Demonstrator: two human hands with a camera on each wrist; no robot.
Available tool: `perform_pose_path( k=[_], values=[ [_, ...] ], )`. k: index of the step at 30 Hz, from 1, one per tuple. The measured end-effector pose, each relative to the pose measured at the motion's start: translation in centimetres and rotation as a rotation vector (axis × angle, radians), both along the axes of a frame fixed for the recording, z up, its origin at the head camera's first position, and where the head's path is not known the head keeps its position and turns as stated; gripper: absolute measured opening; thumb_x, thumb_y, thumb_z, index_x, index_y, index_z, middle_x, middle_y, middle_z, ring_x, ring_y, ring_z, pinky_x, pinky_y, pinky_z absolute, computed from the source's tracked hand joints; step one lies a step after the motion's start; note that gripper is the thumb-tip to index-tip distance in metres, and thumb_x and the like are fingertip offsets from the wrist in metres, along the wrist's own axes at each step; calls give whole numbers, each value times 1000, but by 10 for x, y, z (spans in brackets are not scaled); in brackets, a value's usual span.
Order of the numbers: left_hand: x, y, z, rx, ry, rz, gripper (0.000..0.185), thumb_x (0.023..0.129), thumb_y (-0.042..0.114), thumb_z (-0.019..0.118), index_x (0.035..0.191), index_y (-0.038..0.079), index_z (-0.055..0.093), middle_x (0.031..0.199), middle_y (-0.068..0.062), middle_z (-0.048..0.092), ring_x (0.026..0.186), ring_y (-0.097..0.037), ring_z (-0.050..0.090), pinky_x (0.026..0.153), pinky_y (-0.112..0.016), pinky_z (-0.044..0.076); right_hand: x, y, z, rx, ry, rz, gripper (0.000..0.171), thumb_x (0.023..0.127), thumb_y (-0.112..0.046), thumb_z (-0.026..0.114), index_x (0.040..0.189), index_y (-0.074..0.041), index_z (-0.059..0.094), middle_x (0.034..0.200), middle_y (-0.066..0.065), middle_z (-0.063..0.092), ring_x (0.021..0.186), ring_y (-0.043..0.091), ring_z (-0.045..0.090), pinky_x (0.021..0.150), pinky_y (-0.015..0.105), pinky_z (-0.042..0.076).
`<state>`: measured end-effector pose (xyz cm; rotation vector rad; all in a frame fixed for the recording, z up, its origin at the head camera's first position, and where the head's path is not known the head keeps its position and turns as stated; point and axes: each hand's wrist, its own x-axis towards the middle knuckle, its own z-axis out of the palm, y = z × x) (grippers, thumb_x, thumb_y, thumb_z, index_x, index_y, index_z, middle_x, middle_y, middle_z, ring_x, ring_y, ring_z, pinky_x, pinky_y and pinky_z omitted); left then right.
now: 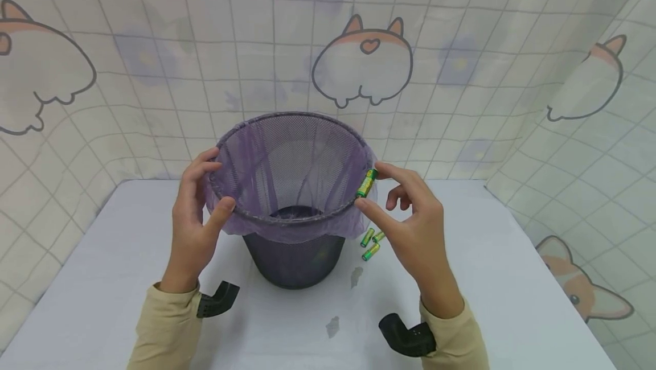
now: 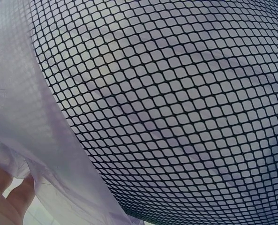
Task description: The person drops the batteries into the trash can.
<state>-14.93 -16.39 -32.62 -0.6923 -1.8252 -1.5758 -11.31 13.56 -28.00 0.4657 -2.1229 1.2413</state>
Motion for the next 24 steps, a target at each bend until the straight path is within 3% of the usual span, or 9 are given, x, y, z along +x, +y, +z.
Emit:
perform_pose_path(
  k=[12, 24],
  values=[
    [1, 1, 1, -1, 0, -2, 48, 87, 5, 61, 129, -11, 43, 150, -18, 38, 144, -27, 31, 119, -27, 25, -7, -3, -5, 9, 20, 7, 50, 75, -10, 81, 122, -11, 65, 111, 5, 67, 71, 13, 46, 70, 22, 35],
    [1, 0, 1, -9, -6, 5, 48, 87, 5, 60, 130, -10, 43, 150, -16, 38, 143, -26, 31, 118, -26, 27, -7, 4, -11, 20, 4, -36, 49, 75, -10, 81, 121, -10, 65, 109, 6, 66, 72, 13, 46, 68, 27, 35]
  ],
)
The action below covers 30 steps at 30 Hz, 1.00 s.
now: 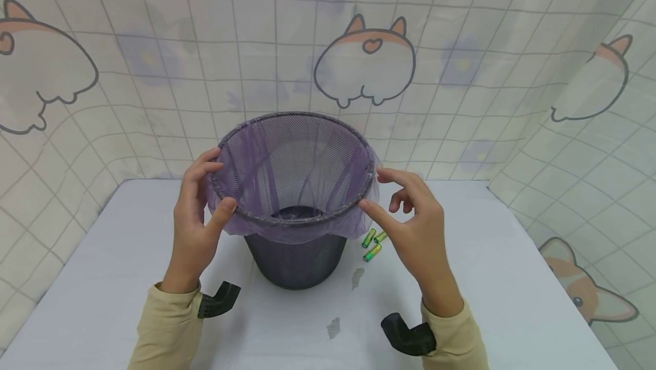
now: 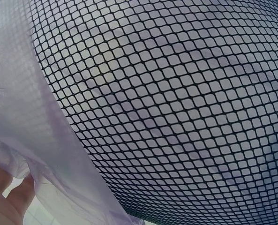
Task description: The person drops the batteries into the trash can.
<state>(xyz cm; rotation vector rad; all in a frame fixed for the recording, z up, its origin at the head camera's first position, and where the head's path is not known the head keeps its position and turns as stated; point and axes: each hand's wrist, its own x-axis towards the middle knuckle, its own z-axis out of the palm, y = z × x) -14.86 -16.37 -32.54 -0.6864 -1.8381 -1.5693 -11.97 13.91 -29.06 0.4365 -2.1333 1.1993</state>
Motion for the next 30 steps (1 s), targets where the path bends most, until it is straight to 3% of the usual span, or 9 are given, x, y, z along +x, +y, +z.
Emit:
perform_pose_path(
  k=[8, 18, 30],
  values=[
    [0, 0, 0, 8, -2, -6, 48, 88, 6, 60, 130, -10, 43, 150, -17, 37, 143, -27, 31, 117, -26, 27, 0, 9, -8, -17, -8, -31, 47, 75, -11, 81, 119, -11, 66, 107, 5, 67, 69, 12, 46, 67, 27, 35],
    [0, 1, 0, 8, 0, -6, 48, 88, 7, 60, 130, -11, 43, 150, -16, 37, 144, -27, 30, 118, -27, 25, -4, 22, -23, -44, -82, -77, 47, 75, -11, 81, 120, -15, 66, 107, 5, 67, 69, 9, 46, 68, 20, 34],
    [0, 1, 0, 1, -1, 2, 49, 89, 10, 61, 130, -10, 43, 150, -16, 37, 144, -27, 29, 120, -28, 23, -8, 35, -39, -6, -179, -111, 45, 77, -15, 81, 120, -14, 66, 108, 2, 67, 70, 10, 48, 69, 25, 36]
  ],
)
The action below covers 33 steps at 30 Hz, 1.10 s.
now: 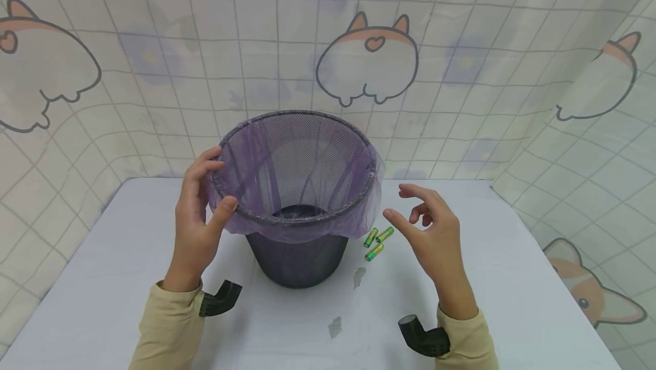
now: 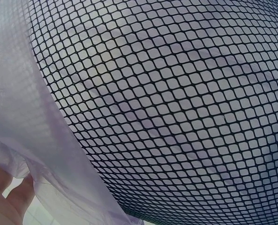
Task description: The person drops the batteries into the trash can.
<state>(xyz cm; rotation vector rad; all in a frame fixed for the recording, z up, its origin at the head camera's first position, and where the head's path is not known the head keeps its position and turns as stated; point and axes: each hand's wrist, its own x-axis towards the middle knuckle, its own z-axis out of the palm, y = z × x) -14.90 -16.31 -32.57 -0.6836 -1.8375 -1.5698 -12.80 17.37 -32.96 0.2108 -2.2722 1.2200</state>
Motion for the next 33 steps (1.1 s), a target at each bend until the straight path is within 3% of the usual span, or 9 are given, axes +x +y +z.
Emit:
perform_pose_path(
  k=[20, 33],
  values=[
    [-1, 0, -1, 8, -3, -2, 48, 87, 5, 60, 130, -10, 43, 150, -17, 38, 143, -27, 31, 117, -27, 27, -22, 16, -42, 91, -186, -82, 48, 78, -22, 80, 122, -11, 63, 114, 6, 66, 79, 16, 47, 70, 24, 36],
    [-1, -1, -1, 2, 0, 2, 49, 87, 6, 60, 130, -10, 43, 150, -16, 38, 143, -27, 31, 117, -27, 27, -31, 23, -59, 79, -273, -87, 47, 79, -25, 79, 121, -10, 64, 114, 9, 67, 81, 17, 49, 72, 25, 36]
  ],
)
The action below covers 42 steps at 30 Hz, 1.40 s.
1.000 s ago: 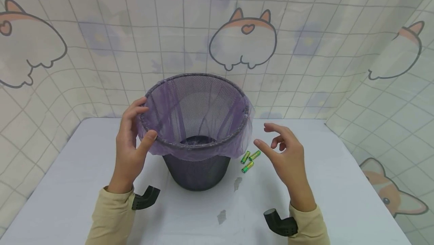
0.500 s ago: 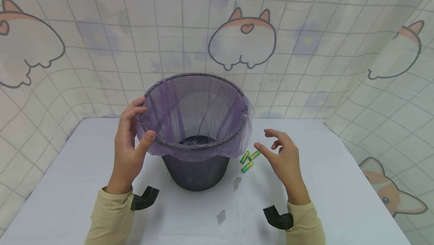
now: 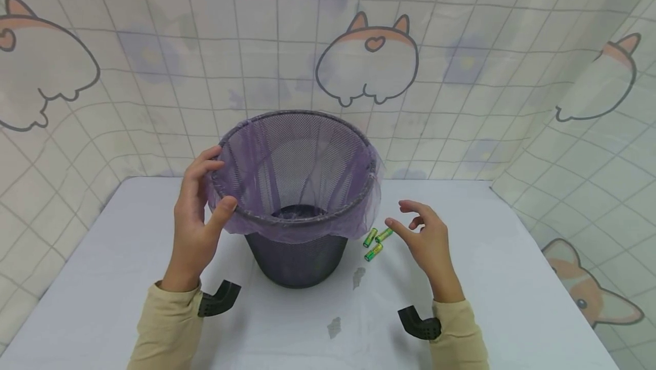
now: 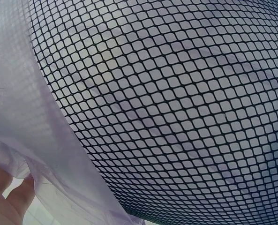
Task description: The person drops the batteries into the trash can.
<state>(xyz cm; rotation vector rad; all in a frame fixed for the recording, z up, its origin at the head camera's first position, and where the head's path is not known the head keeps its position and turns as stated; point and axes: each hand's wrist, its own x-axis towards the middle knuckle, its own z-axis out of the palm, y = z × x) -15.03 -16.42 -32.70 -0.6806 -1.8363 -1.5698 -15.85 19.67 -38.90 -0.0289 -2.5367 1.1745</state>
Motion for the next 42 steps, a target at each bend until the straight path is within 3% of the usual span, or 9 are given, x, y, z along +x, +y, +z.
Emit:
perform_pose_path(
  k=[30, 42],
  values=[
    [1, 0, 1, -16, -3, 13, 49, 88, 8, 61, 131, -8, 44, 150, -14, 38, 144, -26, 31, 118, -27, 26, -20, 3, -50, 46, -166, -7, 51, 82, -31, 75, 125, -7, 61, 118, 14, 64, 85, 21, 50, 70, 29, 38],
    [0, -1, 0, -21, -15, 13, 49, 87, 6, 60, 131, -7, 44, 151, -13, 37, 143, -26, 30, 118, -28, 25, -24, -1, -67, 53, -164, -17, 51, 82, -28, 76, 123, -3, 62, 115, 16, 63, 86, 25, 52, 71, 30, 39]
  ],
)
